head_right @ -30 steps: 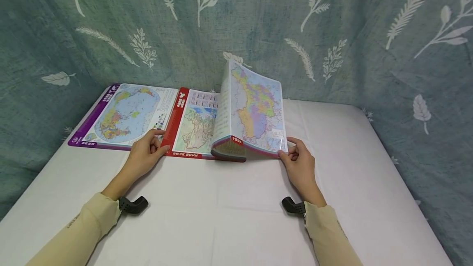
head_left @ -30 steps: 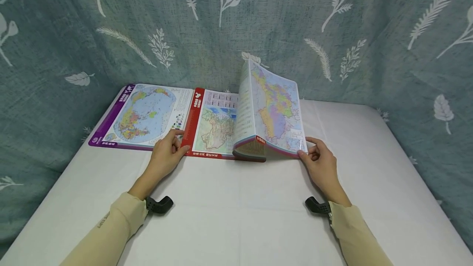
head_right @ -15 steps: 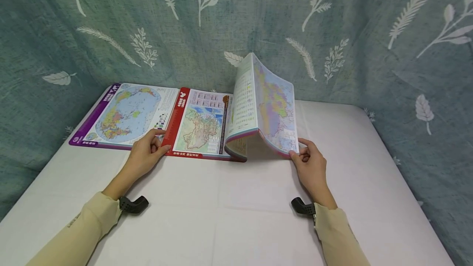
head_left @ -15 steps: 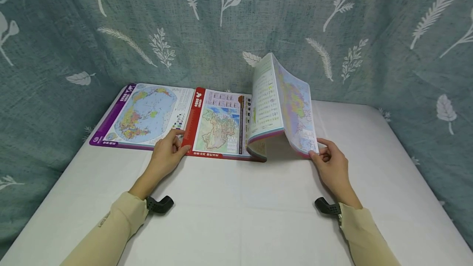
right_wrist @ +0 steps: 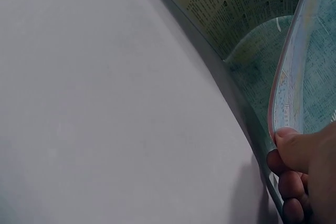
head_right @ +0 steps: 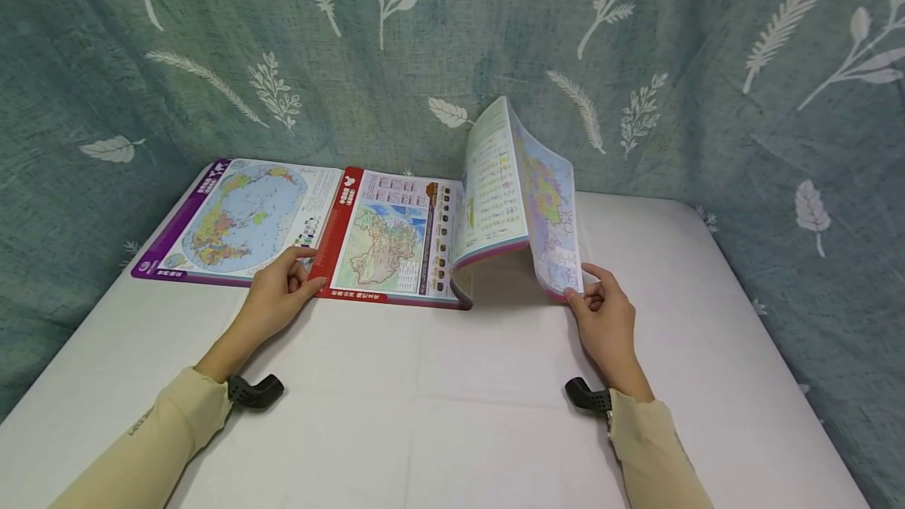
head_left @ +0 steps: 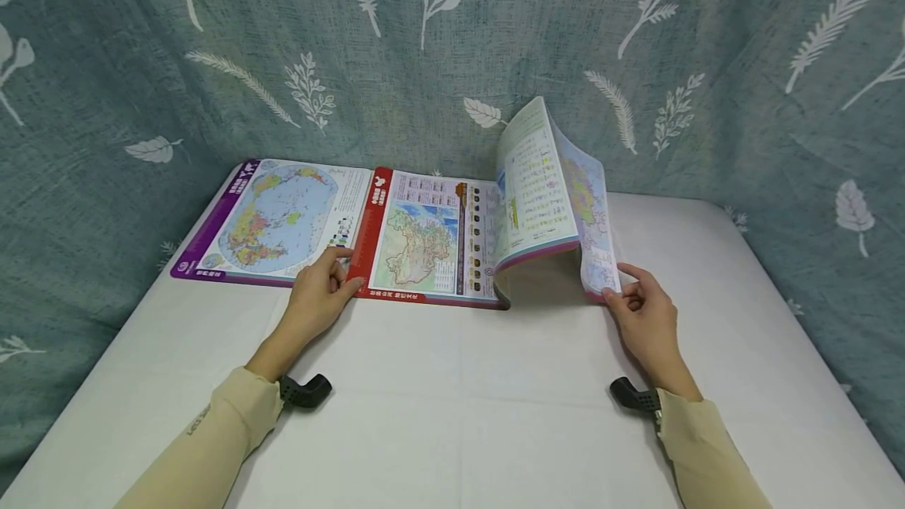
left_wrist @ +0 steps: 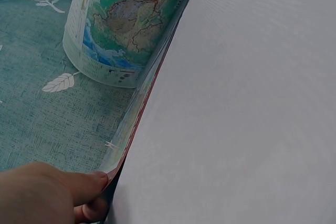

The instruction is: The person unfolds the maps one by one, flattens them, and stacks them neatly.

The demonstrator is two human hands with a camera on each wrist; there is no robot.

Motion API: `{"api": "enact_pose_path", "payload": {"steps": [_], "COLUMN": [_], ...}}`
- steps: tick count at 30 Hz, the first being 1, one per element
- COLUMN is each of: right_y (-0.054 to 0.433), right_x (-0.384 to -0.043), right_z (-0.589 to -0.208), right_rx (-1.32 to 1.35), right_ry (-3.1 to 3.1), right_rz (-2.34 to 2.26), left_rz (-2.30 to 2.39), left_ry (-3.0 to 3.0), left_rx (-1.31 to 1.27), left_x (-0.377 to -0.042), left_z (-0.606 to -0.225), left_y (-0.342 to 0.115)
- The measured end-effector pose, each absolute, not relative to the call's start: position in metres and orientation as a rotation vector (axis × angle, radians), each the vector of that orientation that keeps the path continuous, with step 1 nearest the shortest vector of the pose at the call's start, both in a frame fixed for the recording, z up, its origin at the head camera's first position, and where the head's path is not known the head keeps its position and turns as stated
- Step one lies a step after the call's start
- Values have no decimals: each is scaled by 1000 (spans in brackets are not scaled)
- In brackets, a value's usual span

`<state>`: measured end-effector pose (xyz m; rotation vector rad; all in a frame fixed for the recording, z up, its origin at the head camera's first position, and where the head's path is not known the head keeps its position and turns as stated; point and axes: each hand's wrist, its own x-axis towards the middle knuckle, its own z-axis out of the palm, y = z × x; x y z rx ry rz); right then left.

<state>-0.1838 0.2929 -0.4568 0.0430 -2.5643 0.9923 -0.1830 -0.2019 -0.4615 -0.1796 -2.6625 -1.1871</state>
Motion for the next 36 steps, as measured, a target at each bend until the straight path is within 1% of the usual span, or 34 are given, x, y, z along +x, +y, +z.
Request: {"api": "enact_pose_path", "payload": {"steps": [13,24,36], "right_y": [319,341,364], "right_x": [-185,-179,-179], "right_z": [-459,-458,-459], "right_rx": [-32,-56,-163], "right_ry": [-2564,-2583,-2555], "right_rz": [949,902,897], "left_rz": [-1182,-1185,-1173], "left_ry": [-2649,-2635,-2654], "left_rx": [-200,-217,-194], "left_x": [-184,-184,-184], "left_z": [-462,-461,-462], "left_y": [-203,-203,-203]}}
